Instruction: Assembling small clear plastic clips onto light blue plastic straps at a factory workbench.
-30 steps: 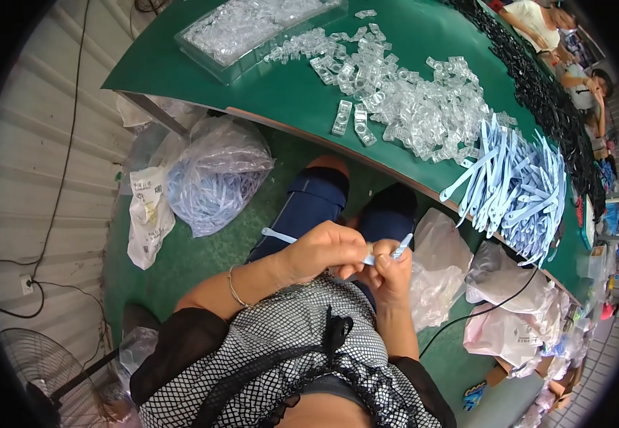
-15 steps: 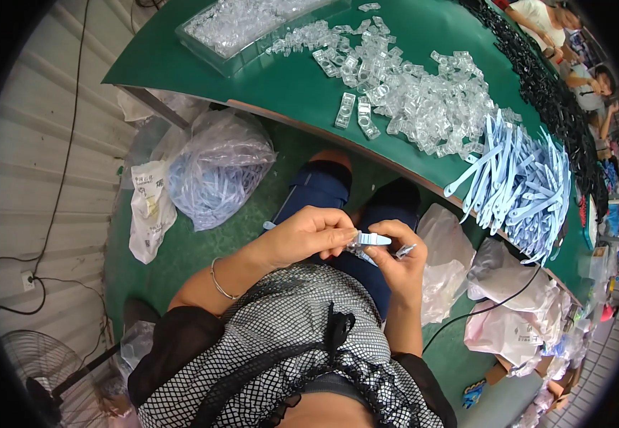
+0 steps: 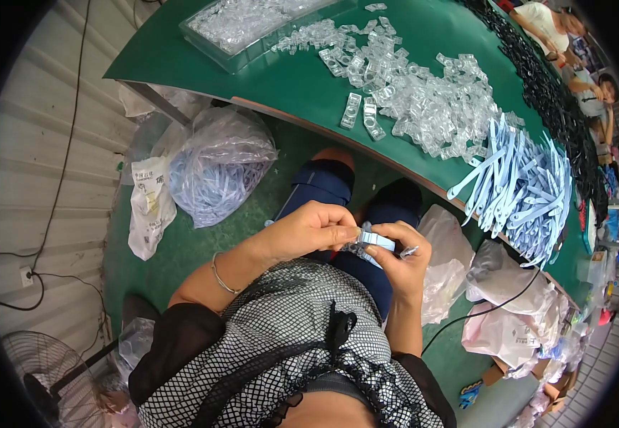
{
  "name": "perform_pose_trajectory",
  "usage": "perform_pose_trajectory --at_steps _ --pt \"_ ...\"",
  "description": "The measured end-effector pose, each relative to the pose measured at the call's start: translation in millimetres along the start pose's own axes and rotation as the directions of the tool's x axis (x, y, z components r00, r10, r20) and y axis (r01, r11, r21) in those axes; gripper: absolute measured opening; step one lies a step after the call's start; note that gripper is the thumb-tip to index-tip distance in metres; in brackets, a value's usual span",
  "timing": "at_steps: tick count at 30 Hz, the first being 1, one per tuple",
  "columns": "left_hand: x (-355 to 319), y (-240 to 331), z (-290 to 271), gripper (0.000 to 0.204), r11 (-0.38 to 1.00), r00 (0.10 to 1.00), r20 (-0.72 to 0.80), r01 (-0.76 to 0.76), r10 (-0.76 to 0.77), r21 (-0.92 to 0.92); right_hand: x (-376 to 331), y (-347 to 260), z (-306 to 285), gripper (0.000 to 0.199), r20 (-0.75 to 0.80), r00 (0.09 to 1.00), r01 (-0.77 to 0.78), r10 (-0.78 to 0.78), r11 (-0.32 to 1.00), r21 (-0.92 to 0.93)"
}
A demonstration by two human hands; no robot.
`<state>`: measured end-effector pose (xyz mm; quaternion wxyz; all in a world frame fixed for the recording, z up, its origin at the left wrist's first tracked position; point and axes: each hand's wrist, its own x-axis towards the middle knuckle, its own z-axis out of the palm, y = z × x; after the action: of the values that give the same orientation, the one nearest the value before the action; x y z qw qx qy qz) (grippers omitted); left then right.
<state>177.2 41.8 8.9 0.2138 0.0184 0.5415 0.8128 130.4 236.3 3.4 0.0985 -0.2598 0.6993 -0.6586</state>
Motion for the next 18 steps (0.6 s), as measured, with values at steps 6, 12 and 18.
perform_pose_trajectory --at_steps 6,12,18 --pt "9 -22 4 0.012 0.761 0.985 -0.163 -0.145 0.052 -0.632 0 0 6 0.029 -0.055 0.998 -0.024 0.021 0.997 -0.068" --pt "12 -3 17 0.016 0.805 0.945 -0.3 -0.277 0.129 -0.525 6 -15 11 0.021 -0.06 0.998 -0.04 0.024 0.959 -0.28" --pt "16 -1 28 0.013 0.943 0.949 -0.176 -0.214 0.263 0.253 3 -17 9 0.017 0.013 1.0 0.002 0.005 0.891 -0.455"
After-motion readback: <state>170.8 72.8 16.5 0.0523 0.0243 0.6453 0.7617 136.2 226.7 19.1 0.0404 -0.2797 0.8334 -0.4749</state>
